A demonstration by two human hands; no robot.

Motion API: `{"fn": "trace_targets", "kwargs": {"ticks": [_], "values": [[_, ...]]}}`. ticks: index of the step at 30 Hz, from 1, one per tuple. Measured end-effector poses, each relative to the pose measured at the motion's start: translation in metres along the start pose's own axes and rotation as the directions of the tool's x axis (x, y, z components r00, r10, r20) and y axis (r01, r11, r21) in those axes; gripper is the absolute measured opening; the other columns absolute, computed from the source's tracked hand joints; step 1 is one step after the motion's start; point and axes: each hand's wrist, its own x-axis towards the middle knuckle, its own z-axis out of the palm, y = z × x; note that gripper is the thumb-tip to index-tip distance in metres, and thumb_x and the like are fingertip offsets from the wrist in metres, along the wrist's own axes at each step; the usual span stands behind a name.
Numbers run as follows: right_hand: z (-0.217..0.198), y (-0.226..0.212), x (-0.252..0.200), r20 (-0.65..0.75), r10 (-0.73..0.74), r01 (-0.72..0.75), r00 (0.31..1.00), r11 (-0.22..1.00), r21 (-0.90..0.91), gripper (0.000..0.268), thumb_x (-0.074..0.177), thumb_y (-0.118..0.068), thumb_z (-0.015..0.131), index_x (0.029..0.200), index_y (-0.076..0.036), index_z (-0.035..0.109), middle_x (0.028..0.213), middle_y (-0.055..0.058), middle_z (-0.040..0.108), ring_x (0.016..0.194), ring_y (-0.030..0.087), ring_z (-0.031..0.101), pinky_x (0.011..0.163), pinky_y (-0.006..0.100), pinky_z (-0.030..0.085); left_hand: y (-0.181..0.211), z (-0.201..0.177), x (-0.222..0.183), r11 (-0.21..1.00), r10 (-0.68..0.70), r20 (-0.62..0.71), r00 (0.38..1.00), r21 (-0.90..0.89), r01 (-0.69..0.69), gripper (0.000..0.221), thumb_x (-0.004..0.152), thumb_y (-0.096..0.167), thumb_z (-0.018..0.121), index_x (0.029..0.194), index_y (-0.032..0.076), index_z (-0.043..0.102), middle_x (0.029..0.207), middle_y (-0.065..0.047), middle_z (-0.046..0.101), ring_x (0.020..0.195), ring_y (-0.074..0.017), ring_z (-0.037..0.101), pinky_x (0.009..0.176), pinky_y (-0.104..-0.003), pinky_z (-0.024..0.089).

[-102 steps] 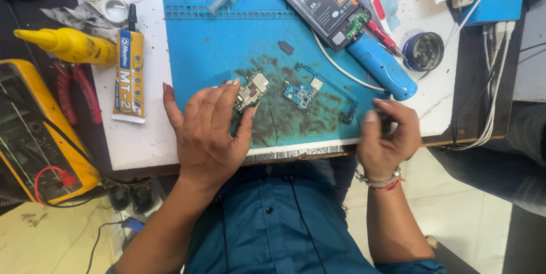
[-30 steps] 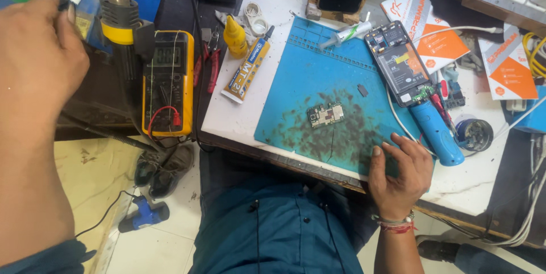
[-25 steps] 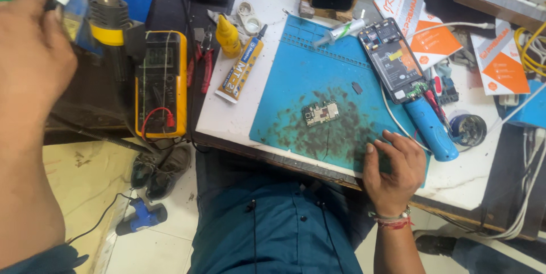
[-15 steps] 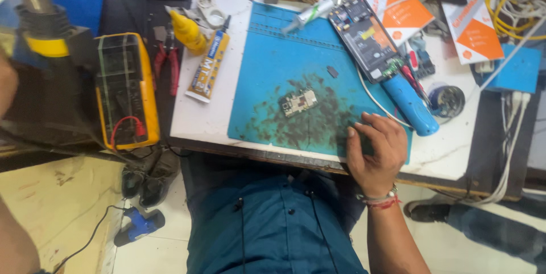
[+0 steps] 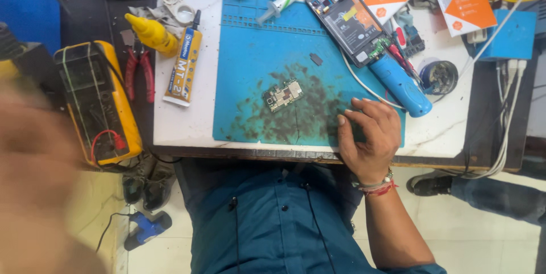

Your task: The person disassembles a mobile phone, removing the battery and separating the motherboard. They then use a hot air gun and tweezers to heat and remove a small component from the motherboard. Finally, they apply a substance from a syringe onto the board.

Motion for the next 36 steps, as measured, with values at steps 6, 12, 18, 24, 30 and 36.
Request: {"fn": "trace_targets", "kwargs": {"ticks": [6,12,18,24,30,36], "values": [[-0.001,0.0,-0.003,-0.031,0.027,-0.026,0.999,1.0,0.007,0.017,0.089,-0.002,0.078,0.103,-0.004,0.069,0.115,0.013,0.072,0.112,0.032,0.067,0.106,0.046,0.049,0.195,0.088,0.013,0.729,0.445,0.016,0.895,-0.588,-0.352,0.052,0.086,0.009,0.059,0.134,-0.012,0.058,0.078,-0.007,0.061,0.065,-0.0243,0.062,0.056,-0.037,0.049],[0.0,0.002,-0.008,-0.106,0.142,-0.136,0.984,0.989,0.054,0.015,0.092,-0.002,0.077,0.105,-0.003,0.069,0.116,0.014,0.072,0.112,0.033,0.067,0.104,0.043,0.051,0.235,0.104,0.015,0.795,0.409,0.046,0.911,-0.508,-0.331,0.04,0.098,0.026,0.068,0.127,-0.002,0.068,0.069,-0.003,0.059,0.059,-0.0203,0.063,0.053,-0.035,0.05],[0.002,0.007,-0.009,-0.104,0.186,-0.176,0.977,0.98,0.096,0.017,0.094,-0.001,0.075,0.109,-0.002,0.067,0.118,0.014,0.072,0.113,0.033,0.067,0.104,0.042,0.051,0.109,0.052,-0.033,0.824,0.205,-0.099,0.974,-0.519,-0.227,0.028,0.099,0.025,0.07,0.118,0.004,0.068,0.081,-0.003,0.065,0.064,-0.0189,0.058,0.059,-0.034,0.046],[0.0,0.006,-0.005,-0.056,0.154,-0.147,0.986,0.983,0.112,0.018,0.092,-0.001,0.076,0.107,-0.002,0.067,0.117,0.015,0.072,0.112,0.032,0.068,0.102,0.041,0.051,-0.023,0.044,-0.082,0.894,-0.392,-0.099,0.915,-0.275,0.353,0.028,0.114,0.021,0.05,0.105,-0.004,0.059,0.082,-0.012,0.061,0.068,-0.0255,0.056,0.064,-0.037,0.043],[-0.002,0.002,-0.003,-0.062,0.144,-0.138,0.988,0.986,0.098,0.018,0.091,-0.001,0.076,0.106,-0.002,0.068,0.117,0.015,0.072,0.111,0.033,0.068,0.101,0.041,0.051,-0.043,0.059,-0.077,0.826,-0.503,-0.017,0.864,-0.306,0.474,0.042,0.124,0.022,0.036,0.102,-0.01,0.055,0.09,-0.02,0.063,0.075,-0.0309,0.059,0.072,-0.04,0.044],[-0.005,-0.007,0.005,-0.07,0.128,-0.121,0.989,0.988,0.09,0.019,0.09,0.0,0.077,0.106,-0.003,0.068,0.117,0.014,0.072,0.111,0.033,0.068,0.1,0.041,0.051,-0.044,0.06,-0.067,0.946,-0.264,-0.141,0.954,-0.232,0.227,0.036,0.122,0.018,0.042,0.121,-0.014,0.06,0.11,-0.024,0.069,0.098,-0.0364,0.068,0.087,-0.044,0.053]]}}
